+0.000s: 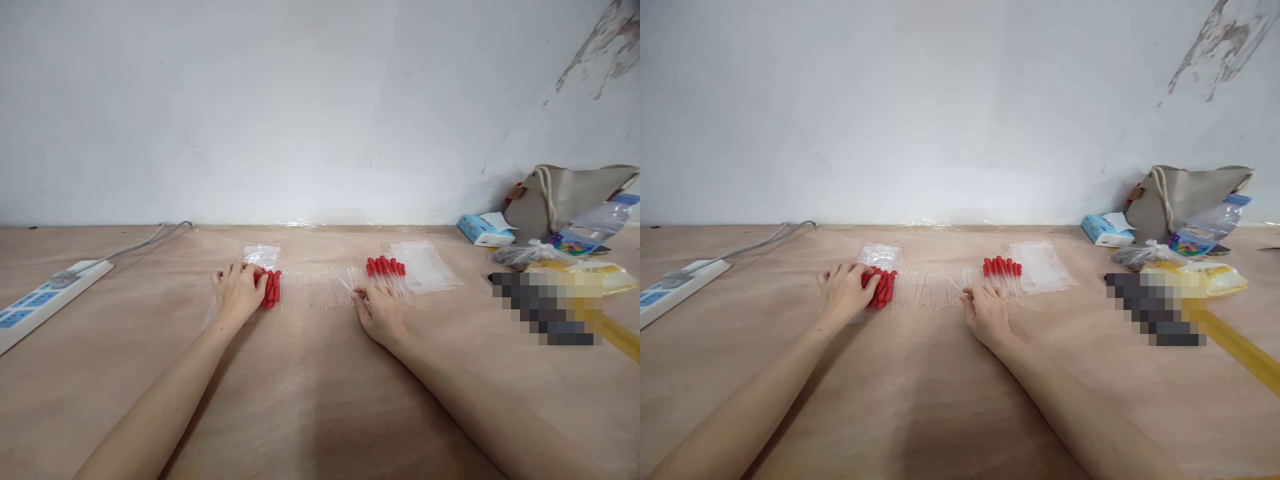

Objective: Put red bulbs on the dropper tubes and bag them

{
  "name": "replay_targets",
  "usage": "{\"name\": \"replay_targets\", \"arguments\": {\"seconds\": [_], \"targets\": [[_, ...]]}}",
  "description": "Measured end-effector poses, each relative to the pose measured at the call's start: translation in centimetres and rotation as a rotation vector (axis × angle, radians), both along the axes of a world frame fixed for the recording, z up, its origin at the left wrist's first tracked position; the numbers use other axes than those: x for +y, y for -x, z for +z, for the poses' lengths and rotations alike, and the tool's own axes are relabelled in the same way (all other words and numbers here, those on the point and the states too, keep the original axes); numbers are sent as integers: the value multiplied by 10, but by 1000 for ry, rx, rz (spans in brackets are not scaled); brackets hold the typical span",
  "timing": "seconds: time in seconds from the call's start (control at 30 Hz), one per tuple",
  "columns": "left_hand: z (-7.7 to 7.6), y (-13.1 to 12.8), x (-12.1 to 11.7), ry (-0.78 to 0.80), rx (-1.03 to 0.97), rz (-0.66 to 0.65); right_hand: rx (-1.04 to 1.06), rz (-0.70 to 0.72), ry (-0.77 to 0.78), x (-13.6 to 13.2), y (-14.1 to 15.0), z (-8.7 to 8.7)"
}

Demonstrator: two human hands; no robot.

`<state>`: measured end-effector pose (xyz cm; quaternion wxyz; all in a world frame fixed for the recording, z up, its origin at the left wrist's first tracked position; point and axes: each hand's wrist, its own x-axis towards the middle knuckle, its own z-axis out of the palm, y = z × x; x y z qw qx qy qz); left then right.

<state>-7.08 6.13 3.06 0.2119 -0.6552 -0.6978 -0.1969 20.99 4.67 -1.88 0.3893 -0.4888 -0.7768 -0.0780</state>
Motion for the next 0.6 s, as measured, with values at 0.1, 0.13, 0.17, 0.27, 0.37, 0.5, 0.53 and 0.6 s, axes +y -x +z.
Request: {"name": "replay_targets", "arguments": {"seconds": [0.1,0.13,0.17,0.27,0.37,0.5,0.53,0.6], "targets": [[-1,0,0,-21,12,-25,-24,6,-56,2,1,-4],[0,0,1,-36,10,-32,-37,1,-63,3,0,-5],[1,0,1,-55,1,-39,-43,-3,-66,4,0,-5],[4,-8,-1,-115,-92,-121,1,20,-46,5,-2,-6],[-1,-27,-9,-119,-329,-352,90,118,4,5,-3,-5],[-24,-59,-26,22,-619,-585,117,229,34,3,-2,-4],[-30,-65,-30,44,-641,-617,97,247,39,2,-1,-4],[-37,-71,-35,93,-649,-665,51,278,59,1,0,-3]]}}
